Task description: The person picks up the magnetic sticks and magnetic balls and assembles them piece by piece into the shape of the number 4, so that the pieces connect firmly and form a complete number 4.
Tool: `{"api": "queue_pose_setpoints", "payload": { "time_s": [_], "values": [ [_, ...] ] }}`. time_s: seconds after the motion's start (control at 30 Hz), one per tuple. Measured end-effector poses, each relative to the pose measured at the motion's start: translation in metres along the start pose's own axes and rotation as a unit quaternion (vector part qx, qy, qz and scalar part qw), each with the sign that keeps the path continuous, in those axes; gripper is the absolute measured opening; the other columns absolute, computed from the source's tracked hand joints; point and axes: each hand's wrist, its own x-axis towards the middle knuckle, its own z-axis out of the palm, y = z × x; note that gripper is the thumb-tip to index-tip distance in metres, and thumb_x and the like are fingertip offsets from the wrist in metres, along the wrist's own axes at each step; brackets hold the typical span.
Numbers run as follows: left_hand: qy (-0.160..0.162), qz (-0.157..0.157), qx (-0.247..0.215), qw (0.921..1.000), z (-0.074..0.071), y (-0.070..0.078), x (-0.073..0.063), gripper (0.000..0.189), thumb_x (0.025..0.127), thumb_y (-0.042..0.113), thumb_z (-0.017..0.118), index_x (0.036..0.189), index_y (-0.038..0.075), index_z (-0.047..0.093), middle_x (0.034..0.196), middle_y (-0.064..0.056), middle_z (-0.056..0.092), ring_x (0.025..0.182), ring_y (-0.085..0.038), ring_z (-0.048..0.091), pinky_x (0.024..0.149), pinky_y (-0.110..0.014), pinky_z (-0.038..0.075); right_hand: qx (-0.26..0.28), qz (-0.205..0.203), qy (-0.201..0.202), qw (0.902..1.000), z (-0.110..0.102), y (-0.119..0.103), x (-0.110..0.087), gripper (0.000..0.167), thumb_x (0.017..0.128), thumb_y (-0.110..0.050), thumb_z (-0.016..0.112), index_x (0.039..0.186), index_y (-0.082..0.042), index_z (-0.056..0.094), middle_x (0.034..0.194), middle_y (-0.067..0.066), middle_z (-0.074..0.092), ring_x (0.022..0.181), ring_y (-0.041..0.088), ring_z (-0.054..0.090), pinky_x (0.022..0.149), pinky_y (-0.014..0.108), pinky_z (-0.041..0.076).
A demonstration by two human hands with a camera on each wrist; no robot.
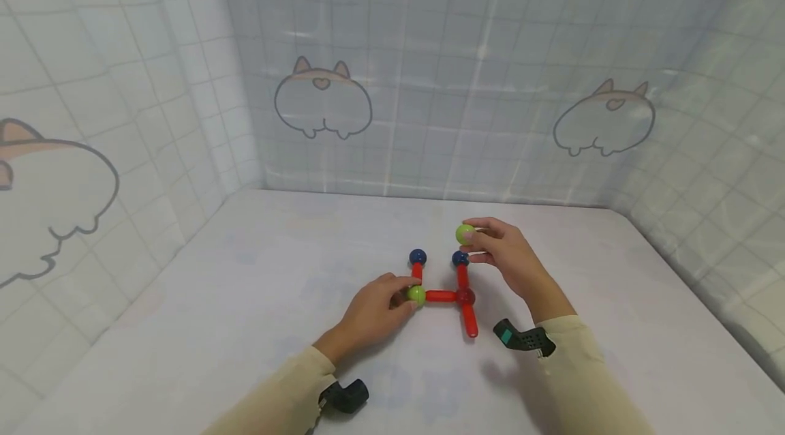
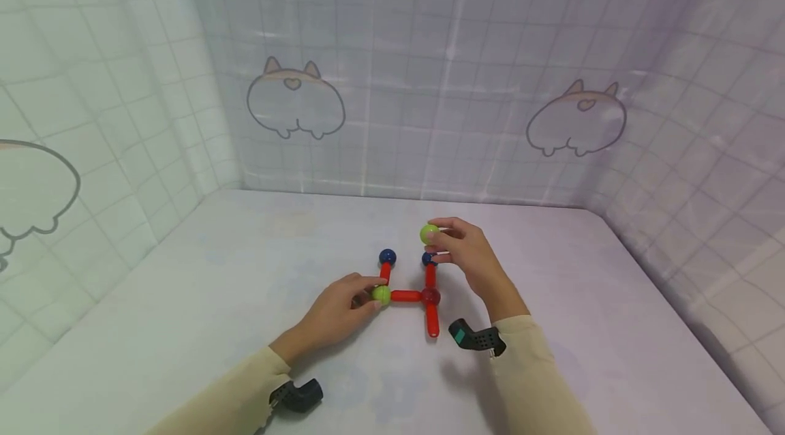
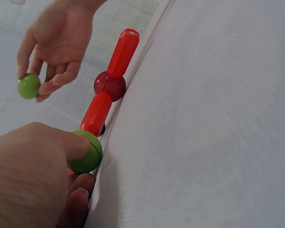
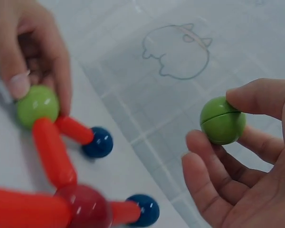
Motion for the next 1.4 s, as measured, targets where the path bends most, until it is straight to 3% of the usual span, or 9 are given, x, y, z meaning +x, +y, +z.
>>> {"api": "queue_pose_setpoints", "payload": {
  "time_s": [0.17, 0.43, 0.93, 1.17, 1.4],
  "values": [
    [0.004, 0.003, -0.003, 1.0000, 0.001, 0.000, -0.001, 0.039, 0.093, 0.027, 0.072, 0.131, 0.023, 0.067, 0.092, 0.013, 0.058, 0.083, -0.005, 0.057, 0.072, -0.025, 0.050, -0.017, 0.006, 0.005, 0.9998, -0.006, 0.008, -0.014, 0.044, 0.099, -0.027, 0.065, 0.137, -0.007, 0.056, 0.125, 0.018, 0.059, 0.114, 0.038, 0.063, 0.089, 0.035, 0.055],
    [0.003, -0.007, 0.005, 1.0000, 0.001, 0.001, -0.002, 0.039, 0.093, 0.028, 0.071, 0.132, 0.024, 0.067, 0.092, 0.014, 0.058, 0.083, -0.004, 0.056, 0.072, -0.024, 0.050, -0.033, 0.007, -0.003, 0.9994, -0.011, 0.019, -0.033, 0.041, 0.100, -0.022, 0.061, 0.136, -0.004, 0.056, 0.125, 0.019, 0.059, 0.104, 0.030, 0.068, 0.087, 0.034, 0.056],
    [-0.002, -0.003, 0.004, 1.0000, -0.001, 0.001, -0.002, 0.041, 0.094, 0.030, 0.070, 0.134, 0.024, 0.064, 0.095, 0.013, 0.059, 0.085, -0.004, 0.057, 0.074, -0.024, 0.051, -0.045, 0.023, -0.024, 0.9985, -0.024, 0.032, -0.060, 0.045, 0.098, -0.015, 0.059, 0.140, 0.000, 0.052, 0.127, 0.020, 0.057, 0.104, 0.031, 0.067, 0.085, 0.032, 0.056],
    [-0.006, -0.004, 0.017, 0.9998, -0.003, 0.002, 0.001, 0.040, 0.094, 0.031, 0.070, 0.133, 0.026, 0.065, 0.094, 0.013, 0.058, 0.085, -0.005, 0.056, 0.074, -0.024, 0.051, -0.072, 0.058, -0.055, 0.9943, -0.028, 0.035, -0.073, 0.042, 0.094, -0.015, 0.062, 0.134, -0.003, 0.057, 0.122, 0.014, 0.061, 0.102, 0.028, 0.066, 0.085, 0.035, 0.054],
    [-0.001, -0.012, 0.014, 0.9998, 0.001, 0.002, 0.001, 0.040, 0.093, 0.030, 0.071, 0.132, 0.026, 0.066, 0.092, 0.013, 0.058, 0.083, -0.006, 0.056, 0.073, -0.025, 0.050, -0.088, 0.054, -0.109, 0.9887, -0.032, 0.045, -0.081, 0.042, 0.087, -0.015, 0.071, 0.126, -0.003, 0.061, 0.113, 0.014, 0.063, 0.102, 0.032, 0.058, 0.084, 0.040, 0.052]
  ]
}}
